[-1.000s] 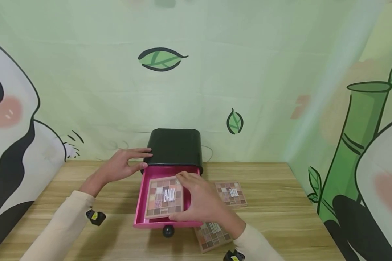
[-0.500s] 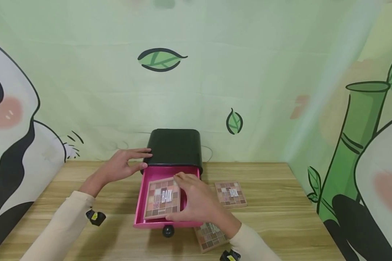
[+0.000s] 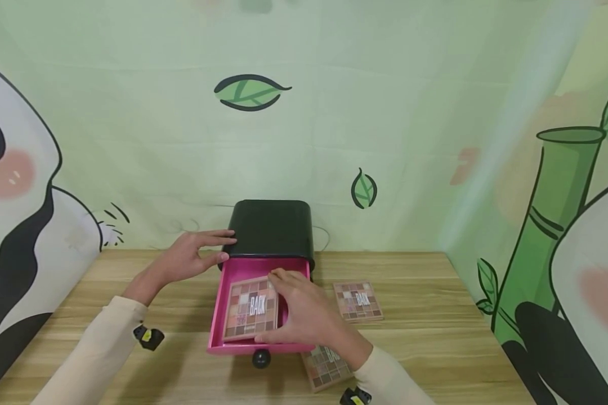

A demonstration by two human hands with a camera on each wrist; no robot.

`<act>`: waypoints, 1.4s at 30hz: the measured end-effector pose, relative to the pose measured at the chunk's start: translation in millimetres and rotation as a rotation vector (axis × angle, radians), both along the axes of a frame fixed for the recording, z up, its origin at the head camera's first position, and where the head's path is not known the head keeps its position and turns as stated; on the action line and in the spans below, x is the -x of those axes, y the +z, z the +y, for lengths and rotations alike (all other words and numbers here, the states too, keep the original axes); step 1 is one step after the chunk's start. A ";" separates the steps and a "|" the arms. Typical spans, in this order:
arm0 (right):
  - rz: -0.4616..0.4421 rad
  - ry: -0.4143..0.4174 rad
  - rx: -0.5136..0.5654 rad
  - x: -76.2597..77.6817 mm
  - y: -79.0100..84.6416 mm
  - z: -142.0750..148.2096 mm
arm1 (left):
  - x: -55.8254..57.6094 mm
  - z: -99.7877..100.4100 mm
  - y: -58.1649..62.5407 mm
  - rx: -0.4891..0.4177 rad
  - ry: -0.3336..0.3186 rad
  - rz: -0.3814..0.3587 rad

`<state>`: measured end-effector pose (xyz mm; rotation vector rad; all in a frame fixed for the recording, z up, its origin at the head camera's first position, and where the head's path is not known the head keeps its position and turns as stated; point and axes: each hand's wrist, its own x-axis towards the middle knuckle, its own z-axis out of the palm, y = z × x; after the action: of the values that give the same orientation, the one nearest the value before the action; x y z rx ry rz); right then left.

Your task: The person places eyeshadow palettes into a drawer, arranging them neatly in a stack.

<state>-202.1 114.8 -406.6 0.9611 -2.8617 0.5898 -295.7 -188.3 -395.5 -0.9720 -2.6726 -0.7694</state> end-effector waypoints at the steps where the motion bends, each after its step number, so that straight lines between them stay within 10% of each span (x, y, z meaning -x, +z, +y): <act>1: -0.003 0.000 -0.006 0.0 0.2 -0.2 | 0.0 0.0 0.2 0.001 0.000 -0.001; 19: -0.020 -0.035 0.092 -1.5 8.4 10.0 | 0.0 0.6 -0.8 0.000 -0.004 -0.004; 33: 0.204 0.141 0.357 15.6 11.3 75.3 | 0.2 -0.3 -0.4 0.005 0.001 0.003; 42: 0.186 0.012 0.307 21.9 3.3 125.7 | 0.9 -0.1 -0.5 0.004 0.006 -0.014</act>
<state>-224.1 240.5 -403.3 0.9272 -2.5097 0.8597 -296.6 -188.3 -396.0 -0.9624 -2.6889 -0.7728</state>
